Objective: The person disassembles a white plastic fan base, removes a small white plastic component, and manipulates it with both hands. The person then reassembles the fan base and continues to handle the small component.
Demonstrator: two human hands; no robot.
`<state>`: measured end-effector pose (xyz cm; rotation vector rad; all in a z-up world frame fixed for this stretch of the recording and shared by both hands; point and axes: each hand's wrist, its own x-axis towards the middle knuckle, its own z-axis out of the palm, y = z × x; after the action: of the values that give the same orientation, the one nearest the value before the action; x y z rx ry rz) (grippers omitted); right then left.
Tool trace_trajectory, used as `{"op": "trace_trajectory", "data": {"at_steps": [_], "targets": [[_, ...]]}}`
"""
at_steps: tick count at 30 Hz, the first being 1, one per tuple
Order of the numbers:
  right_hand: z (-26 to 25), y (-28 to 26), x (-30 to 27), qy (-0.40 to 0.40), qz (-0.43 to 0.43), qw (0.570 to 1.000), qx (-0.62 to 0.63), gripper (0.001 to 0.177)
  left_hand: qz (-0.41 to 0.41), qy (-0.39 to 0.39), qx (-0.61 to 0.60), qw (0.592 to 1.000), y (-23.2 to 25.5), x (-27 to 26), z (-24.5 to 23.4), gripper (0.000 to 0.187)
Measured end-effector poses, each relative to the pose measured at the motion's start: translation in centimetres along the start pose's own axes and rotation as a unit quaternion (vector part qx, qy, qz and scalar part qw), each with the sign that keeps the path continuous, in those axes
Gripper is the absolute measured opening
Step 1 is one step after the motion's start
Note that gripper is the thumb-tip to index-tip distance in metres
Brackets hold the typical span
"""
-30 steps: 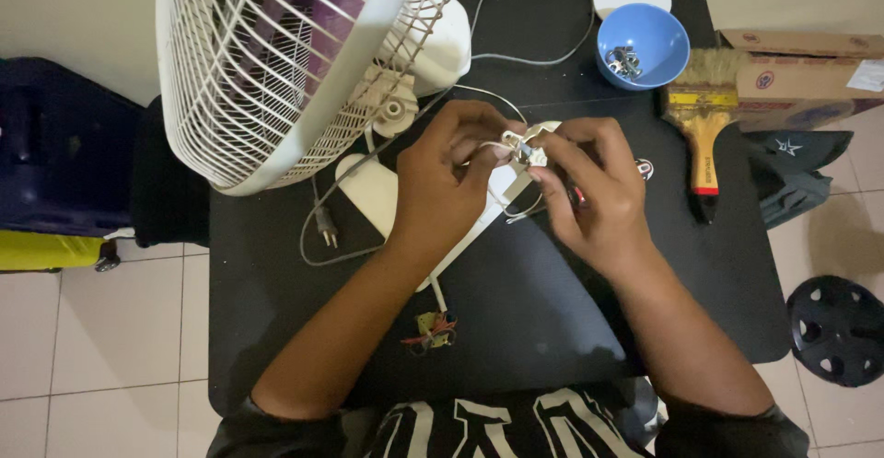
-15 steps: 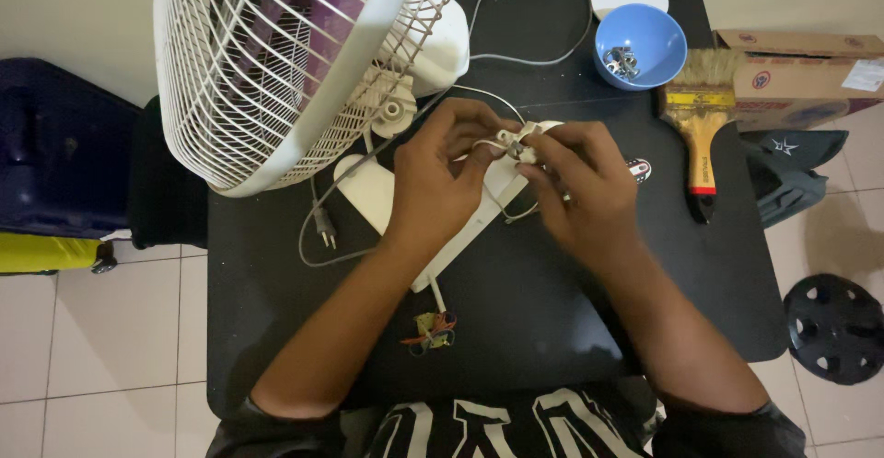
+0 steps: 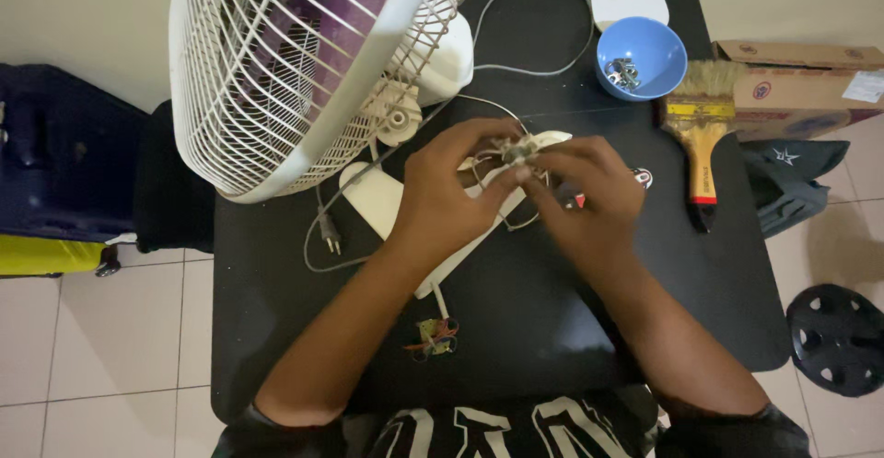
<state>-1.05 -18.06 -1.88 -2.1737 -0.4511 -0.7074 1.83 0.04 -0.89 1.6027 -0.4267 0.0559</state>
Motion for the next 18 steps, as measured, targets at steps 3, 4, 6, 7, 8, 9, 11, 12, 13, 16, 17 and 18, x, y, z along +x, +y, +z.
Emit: {"op": "trace_trajectory", "data": {"at_steps": [3, 4, 6, 7, 8, 9, 11, 12, 13, 16, 17, 18], "targets": [[0.6, 0.5, -0.2, 0.014, -0.068, 0.998, 0.009, 0.021, -0.053, -0.015, 0.012, 0.998, 0.1, 0.4, -0.6, 0.034], [0.5, 0.6, -0.3, 0.001, -0.071, 0.997, 0.007, 0.021, -0.063, -0.034, 0.039, 0.997, 0.1, 0.5, -0.9, 0.034], [0.5, 0.6, -0.3, -0.025, -0.086, 0.996, 0.01, 0.021, -0.08, -0.062, 0.099, 0.99, 0.3, 0.7, -1.8, 0.035], [0.6, 0.5, -0.3, -0.018, -0.087, 0.996, 0.013, 0.022, -0.078, -0.067, 0.087, 0.991, 0.4, 0.6, -2.2, 0.039], [0.6, 0.2, -0.5, -0.01, -0.087, 0.996, 0.017, 0.022, -0.076, -0.072, 0.076, 0.992, 0.5, 0.6, -2.4, 0.044], [0.7, -0.2, -0.8, -0.004, -0.087, 0.996, 0.02, 0.023, -0.073, -0.078, 0.063, 0.992, 0.5, 0.4, -2.6, 0.048], [0.6, -0.6, -1.0, -0.019, -0.076, 0.997, 0.021, 0.023, -0.06, -0.066, 0.052, 0.995, 0.6, -0.3, -2.6, 0.043], [0.6, -0.8, -0.9, -0.026, -0.07, 0.997, 0.021, 0.023, -0.053, -0.061, 0.046, 0.996, 0.5, -0.8, -2.7, 0.04], [0.8, -0.9, -0.7, -0.032, -0.085, 0.995, 0.031, 0.023, -0.052, -0.045, 0.055, 0.996, 0.5, -1.3, -2.8, 0.04], [1.6, -1.5, 0.0, -0.068, -0.123, 0.988, 0.056, 0.022, -0.056, 0.0, 0.078, 0.995, 0.5, -3.1, -3.2, 0.04], [1.8, -1.8, 0.3, -0.093, -0.133, 0.985, 0.062, 0.021, -0.062, 0.016, 0.083, 0.994, 0.5, -3.7, -3.6, 0.04], [1.9, -2.1, 0.5, -0.117, -0.144, 0.98, 0.068, 0.02, -0.067, 0.032, 0.088, 0.993, 0.6, -4.3, -3.9, 0.041]]}}
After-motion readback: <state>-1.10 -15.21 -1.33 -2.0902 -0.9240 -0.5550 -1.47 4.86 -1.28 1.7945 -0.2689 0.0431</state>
